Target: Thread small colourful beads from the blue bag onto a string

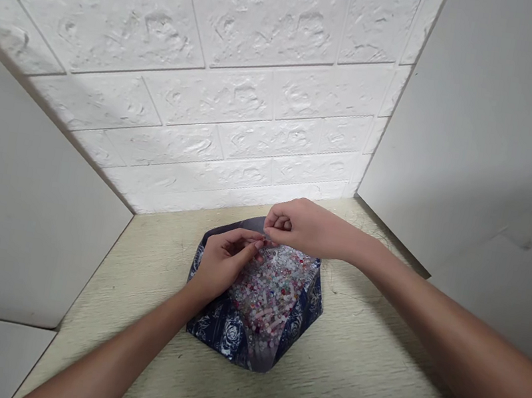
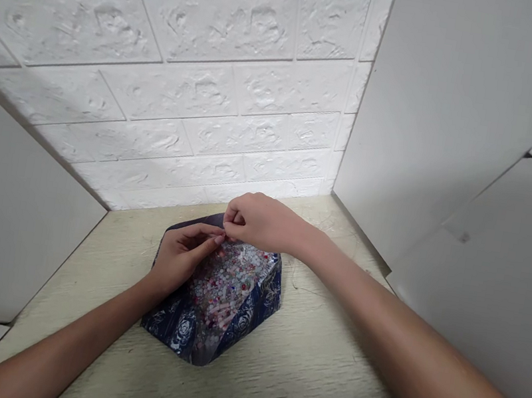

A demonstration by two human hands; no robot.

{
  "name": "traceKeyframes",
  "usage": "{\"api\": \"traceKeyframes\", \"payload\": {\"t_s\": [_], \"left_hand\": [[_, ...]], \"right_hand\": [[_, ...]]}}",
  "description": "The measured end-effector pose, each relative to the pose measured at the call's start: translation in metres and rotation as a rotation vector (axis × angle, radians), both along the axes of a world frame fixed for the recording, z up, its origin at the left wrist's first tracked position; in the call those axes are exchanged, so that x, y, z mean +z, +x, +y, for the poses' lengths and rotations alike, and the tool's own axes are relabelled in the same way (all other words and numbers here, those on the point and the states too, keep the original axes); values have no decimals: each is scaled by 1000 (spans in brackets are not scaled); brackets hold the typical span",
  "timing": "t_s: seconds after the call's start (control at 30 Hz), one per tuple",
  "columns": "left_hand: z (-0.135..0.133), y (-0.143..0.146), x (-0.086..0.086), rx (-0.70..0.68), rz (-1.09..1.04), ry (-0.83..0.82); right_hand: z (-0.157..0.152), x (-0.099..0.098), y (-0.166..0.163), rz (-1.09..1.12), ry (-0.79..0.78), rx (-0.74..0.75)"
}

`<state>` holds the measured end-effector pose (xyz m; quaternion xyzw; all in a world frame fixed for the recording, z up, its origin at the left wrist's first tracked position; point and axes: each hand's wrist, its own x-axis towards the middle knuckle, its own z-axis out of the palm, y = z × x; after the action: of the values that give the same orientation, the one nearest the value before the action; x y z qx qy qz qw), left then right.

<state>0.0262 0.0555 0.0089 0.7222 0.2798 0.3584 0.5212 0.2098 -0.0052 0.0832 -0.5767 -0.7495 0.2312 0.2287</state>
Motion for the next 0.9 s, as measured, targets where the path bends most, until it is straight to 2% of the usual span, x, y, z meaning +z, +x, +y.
{"api": "traceKeyframes", "payload": {"t_s": [0.47, 0.9], "left_hand": [[1, 0, -2, 1, -4, 19], [2, 0, -3, -15, -21, 13]], "right_hand": [[2, -2, 5, -56, 40, -13], [1, -1, 0, -34, -18, 16]]}}
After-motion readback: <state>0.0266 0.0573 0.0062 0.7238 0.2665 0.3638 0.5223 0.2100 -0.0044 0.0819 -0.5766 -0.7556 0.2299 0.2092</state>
